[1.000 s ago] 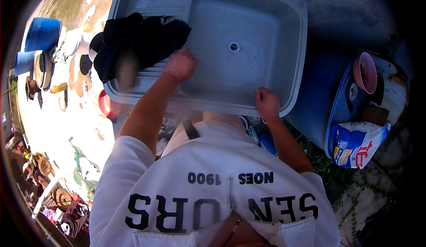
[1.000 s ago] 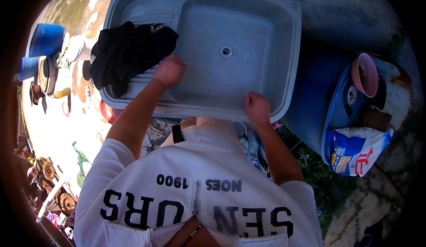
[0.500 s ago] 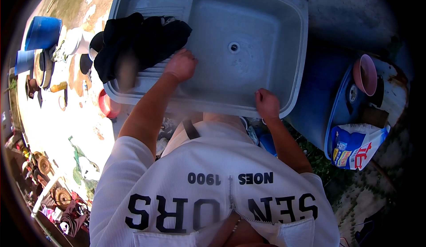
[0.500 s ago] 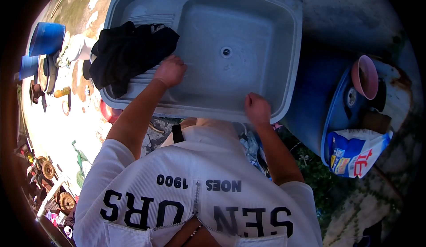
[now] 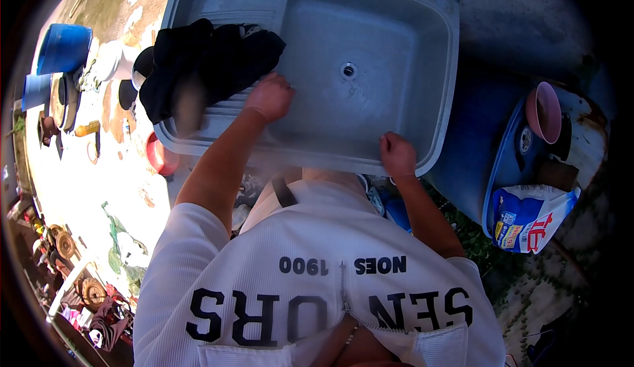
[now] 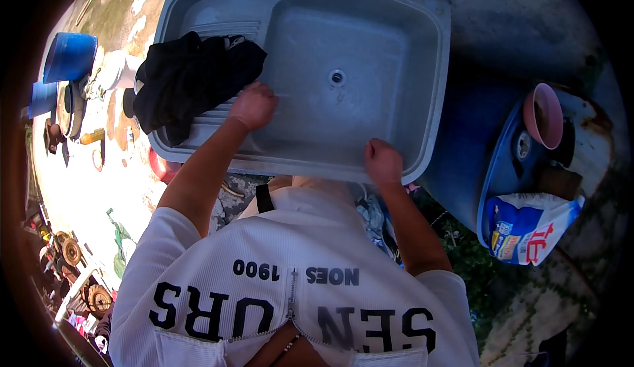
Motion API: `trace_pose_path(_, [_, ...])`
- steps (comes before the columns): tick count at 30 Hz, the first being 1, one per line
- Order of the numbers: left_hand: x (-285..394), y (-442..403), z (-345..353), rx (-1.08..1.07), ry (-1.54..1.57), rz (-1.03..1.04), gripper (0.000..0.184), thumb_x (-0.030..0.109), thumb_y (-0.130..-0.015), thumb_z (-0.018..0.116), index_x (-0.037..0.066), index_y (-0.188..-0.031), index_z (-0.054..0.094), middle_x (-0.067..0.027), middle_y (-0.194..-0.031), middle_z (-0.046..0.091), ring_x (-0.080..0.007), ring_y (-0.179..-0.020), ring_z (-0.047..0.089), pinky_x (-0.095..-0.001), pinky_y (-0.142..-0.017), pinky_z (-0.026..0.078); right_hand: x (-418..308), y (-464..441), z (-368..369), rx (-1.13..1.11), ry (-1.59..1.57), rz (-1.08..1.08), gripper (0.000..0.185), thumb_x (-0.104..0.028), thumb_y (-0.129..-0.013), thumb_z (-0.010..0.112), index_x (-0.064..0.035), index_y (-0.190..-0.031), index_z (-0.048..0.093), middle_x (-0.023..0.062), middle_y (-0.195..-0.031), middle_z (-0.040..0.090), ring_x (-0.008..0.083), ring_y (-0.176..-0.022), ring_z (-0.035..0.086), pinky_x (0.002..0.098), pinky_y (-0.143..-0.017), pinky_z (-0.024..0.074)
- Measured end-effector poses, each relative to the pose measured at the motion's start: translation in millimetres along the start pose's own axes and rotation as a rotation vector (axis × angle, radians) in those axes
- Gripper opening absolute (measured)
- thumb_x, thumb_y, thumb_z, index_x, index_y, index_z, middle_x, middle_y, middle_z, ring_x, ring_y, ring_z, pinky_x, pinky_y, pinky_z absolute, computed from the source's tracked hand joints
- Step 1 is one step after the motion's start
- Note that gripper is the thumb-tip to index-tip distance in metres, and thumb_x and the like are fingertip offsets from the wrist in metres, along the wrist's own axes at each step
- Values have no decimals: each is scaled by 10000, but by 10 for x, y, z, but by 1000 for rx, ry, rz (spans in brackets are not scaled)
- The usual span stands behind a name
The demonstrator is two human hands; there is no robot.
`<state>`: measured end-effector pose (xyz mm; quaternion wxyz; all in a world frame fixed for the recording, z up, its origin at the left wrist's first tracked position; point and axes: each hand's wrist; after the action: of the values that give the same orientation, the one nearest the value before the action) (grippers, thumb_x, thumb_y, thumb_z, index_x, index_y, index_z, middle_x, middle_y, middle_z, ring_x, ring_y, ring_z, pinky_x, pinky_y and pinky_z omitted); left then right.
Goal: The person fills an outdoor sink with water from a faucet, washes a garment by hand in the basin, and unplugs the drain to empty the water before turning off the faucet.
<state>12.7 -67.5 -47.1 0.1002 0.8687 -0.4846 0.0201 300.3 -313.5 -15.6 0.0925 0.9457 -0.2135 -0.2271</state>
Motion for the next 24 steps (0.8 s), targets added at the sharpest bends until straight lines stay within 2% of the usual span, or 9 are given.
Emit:
trace_pose_path(6, [1, 7, -39, -25, 6, 5, 135, 135, -833, 611, 102, -854, 740, -83, -959, 706, -246, -1035, 625, -381, -984, 464, -33, -20, -47, -86, -17, 46, 256, -225, -990, 553, -26, -987, 715, 199, -982, 712, 394, -889, 684, 467, -829, 547])
trace_pose_path(9, [28, 11, -81, -40, 0, -16, 143, 126, -838, 602, 99, -864, 741, -85, -970, 706, -248, -1040, 624, -381, -988, 469, 124, -152, 46, -330, -50, 97, 276, -241, -980, 548, -27, -1046, 709, 206, -1053, 710, 401, -983, 676, 476, -881, 535])
trace_pose_path(12, [29, 14, -87, -66, -1, -27, 150, 118, -842, 598, 97, -873, 743, -84, -983, 707, -248, -1047, 623, -383, -991, 473, 394, -467, 469, -439, -50, 2, 303, -247, -968, 543, -35, -1130, 687, 218, -1145, 692, 404, -1082, 652, 486, -937, 516])
trace_pose_path(14, [9, -19, -51, -65, 3, -32, 153, 117, -844, 598, 98, -878, 745, -83, -988, 707, -246, -1051, 622, -385, -992, 474, 337, -719, 770, -404, 54, -155, 319, -253, -964, 600, -47, -1195, 677, 210, -1177, 688, 399, -1065, 657, 454, -926, 519])
trace_pose_path(16, [4, -23, 20, -50, 10, -46, 154, 119, -844, 599, 102, -881, 748, -80, -990, 706, -243, -1054, 621, -389, -992, 474, 121, -987, 1025, -469, -108, -195, 332, -244, -956, 612, -41, -1213, 671, 196, -1199, 688, 390, -1078, 656, 441, -933, 518])
trace_pose_path(19, [-24, -15, 61, -47, 33, -19, 149, 122, -841, 608, 104, -890, 747, -79, -987, 704, -243, -1059, 621, -392, -1000, 469, -111, -1172, 1217, -527, -339, -186, 321, -234, -945, 623, -49, -1202, 676, 187, -1142, 700, 381, -1044, 662, 435, -923, 522])
trace_pose_path(22, [-5, -34, -7, -104, 53, -40, 189, 92, -858, 591, 103, -950, 756, -79, -1019, 709, -234, -1099, 602, -377, -1044, 442, 13, -1482, 1300, -714, -333, -60, 300, -234, -939, 633, -59, -1175, 693, 177, -1096, 701, 343, -1026, 672, 418, -913, 524])
trace_pose_path(24, [-8, -48, -51, -129, 51, -40, 187, 98, -866, 594, 102, -959, 755, -76, -1032, 707, -230, -1105, 600, -376, -1049, 438, 159, -1660, 1233, -429, -211, -30, 281, -239, -937, 641, -64, -1147, 706, 171, -1088, 700, 313, -1020, 674, 411, -910, 522])
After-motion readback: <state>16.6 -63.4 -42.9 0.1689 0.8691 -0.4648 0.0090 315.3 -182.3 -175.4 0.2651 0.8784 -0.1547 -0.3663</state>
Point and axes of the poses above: each hand's wrist, its own y-axis away from the middle knuckle, its own z-axis out of the palm, x = y × z
